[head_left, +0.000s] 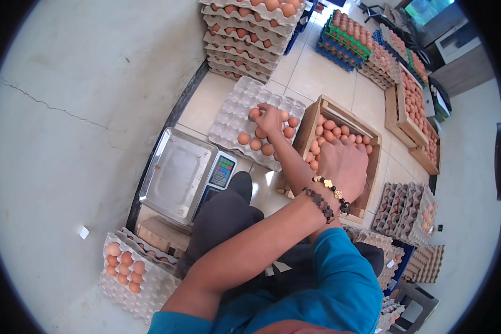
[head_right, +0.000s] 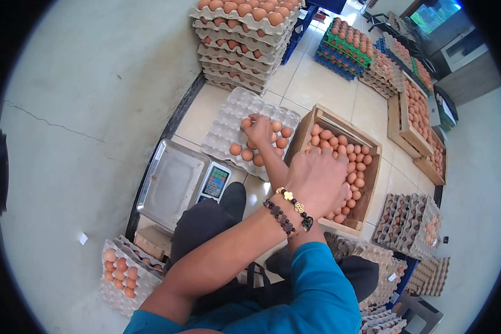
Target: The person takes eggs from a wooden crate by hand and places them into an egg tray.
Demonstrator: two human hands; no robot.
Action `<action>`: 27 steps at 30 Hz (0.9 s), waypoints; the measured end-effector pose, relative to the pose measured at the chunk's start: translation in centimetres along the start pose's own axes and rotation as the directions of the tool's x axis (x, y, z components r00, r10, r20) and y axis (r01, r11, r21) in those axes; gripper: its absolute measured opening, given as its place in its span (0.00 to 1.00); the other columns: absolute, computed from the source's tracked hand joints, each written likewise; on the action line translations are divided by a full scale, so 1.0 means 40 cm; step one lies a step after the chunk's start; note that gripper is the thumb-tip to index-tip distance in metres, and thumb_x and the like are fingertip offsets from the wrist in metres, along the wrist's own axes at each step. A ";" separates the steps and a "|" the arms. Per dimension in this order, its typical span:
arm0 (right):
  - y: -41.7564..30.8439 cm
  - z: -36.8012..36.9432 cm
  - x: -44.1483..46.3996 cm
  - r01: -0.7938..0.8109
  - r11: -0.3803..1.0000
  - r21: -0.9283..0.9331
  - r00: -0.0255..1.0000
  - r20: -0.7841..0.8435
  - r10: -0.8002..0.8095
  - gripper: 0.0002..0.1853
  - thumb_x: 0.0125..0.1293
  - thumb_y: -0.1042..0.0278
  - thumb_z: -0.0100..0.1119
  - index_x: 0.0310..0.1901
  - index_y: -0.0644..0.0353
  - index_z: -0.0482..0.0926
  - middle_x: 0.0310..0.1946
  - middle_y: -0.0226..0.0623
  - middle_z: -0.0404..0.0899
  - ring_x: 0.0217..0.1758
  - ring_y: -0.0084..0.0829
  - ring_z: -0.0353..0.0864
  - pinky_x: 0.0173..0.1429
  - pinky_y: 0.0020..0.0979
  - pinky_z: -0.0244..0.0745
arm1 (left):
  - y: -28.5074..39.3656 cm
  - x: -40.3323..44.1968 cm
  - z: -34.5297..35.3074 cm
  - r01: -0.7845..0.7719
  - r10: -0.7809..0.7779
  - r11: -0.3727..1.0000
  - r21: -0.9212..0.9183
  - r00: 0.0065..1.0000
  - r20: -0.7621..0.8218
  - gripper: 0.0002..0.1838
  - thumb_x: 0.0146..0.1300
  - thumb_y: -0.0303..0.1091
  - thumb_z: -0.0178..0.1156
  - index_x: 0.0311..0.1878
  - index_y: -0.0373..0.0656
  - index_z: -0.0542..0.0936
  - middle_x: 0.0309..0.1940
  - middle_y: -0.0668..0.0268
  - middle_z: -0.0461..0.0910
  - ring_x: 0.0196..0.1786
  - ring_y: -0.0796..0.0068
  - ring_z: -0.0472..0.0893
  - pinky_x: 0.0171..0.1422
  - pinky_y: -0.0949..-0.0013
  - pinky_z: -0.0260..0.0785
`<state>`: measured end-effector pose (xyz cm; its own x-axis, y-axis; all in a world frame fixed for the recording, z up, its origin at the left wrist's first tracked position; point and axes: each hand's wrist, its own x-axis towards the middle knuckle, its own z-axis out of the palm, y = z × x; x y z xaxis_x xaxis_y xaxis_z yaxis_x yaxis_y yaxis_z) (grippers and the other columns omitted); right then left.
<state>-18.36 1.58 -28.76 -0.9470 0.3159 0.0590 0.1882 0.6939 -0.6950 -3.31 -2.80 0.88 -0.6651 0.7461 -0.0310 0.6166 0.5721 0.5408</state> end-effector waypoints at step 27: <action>-0.179 -0.658 -0.468 -0.204 -0.427 0.881 0.973 0.134 -0.189 0.52 0.72 0.24 0.27 0.73 0.74 0.52 0.69 0.61 0.63 0.71 0.51 0.67 0.74 0.46 0.62 | -0.193 0.015 -0.029 -0.222 0.332 0.750 -0.624 0.941 0.064 0.28 0.59 0.33 0.73 0.62 0.32 0.78 0.48 0.60 0.85 0.47 0.77 0.83 0.54 0.71 0.78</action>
<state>4.89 7.75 -6.03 -0.9916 0.0893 0.0931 -0.1163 -0.9307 -0.3467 -8.95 -7.17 -2.33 -0.3941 0.9140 0.0968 0.3474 0.0506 0.9364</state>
